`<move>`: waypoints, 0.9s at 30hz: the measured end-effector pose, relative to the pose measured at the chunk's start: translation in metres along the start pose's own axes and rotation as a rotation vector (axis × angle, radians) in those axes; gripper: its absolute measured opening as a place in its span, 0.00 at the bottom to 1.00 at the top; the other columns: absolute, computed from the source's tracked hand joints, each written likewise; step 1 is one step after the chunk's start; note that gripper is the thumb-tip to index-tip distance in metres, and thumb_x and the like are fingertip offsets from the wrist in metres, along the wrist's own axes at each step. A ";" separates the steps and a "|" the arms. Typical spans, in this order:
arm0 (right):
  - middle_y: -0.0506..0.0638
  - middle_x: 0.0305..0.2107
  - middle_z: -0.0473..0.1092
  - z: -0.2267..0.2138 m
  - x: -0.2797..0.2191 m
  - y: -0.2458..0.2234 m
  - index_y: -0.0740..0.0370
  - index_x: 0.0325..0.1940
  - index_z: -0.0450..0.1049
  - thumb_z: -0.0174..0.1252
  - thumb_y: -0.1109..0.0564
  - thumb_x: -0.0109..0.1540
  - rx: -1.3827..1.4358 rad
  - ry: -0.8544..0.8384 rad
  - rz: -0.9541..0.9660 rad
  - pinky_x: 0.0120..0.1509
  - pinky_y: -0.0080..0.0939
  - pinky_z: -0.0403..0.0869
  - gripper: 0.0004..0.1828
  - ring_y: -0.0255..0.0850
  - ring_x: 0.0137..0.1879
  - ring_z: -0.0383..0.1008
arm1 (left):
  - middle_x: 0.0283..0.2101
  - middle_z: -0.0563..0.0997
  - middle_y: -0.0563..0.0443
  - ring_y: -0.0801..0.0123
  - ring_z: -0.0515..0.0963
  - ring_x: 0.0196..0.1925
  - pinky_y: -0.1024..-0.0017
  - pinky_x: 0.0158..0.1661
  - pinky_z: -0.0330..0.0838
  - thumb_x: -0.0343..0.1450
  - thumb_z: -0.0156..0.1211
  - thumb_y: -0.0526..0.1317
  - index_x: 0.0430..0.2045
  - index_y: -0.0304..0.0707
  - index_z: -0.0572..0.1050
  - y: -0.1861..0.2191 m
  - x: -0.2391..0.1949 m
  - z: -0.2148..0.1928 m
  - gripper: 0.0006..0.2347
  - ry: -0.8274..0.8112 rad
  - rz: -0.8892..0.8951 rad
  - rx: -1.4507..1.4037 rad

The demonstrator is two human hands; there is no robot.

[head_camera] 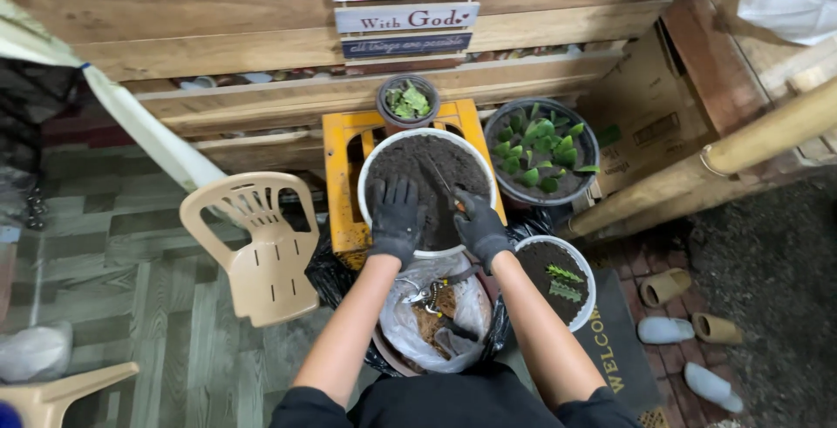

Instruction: The person levels soil in a white pot using a knife and gloved hands, then cuts the surface into a grid pattern. They pick up a small plant and place it into one of the grid sections, pressing the soil around it.

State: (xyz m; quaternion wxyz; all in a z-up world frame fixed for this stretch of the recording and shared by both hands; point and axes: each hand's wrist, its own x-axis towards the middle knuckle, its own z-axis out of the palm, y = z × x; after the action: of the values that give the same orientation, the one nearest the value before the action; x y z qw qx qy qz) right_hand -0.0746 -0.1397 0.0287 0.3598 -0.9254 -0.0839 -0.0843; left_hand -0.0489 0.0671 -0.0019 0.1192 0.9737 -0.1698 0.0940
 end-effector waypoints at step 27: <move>0.64 0.48 0.73 0.011 0.043 -0.024 0.44 0.63 0.72 0.51 0.58 0.62 -0.256 -0.212 0.073 0.56 0.59 0.73 0.25 0.63 0.52 0.75 | 0.74 0.58 0.37 0.46 0.51 0.77 0.49 0.73 0.33 0.75 0.43 0.52 0.69 0.32 0.59 0.004 -0.009 -0.006 0.29 -0.097 -0.162 0.095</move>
State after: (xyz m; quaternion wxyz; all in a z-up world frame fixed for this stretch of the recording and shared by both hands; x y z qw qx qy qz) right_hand -0.0369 -0.1107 0.0455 0.2312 -0.9698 -0.0765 0.0168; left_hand -0.0594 0.0680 0.0029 0.0716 0.9922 -0.0913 0.0449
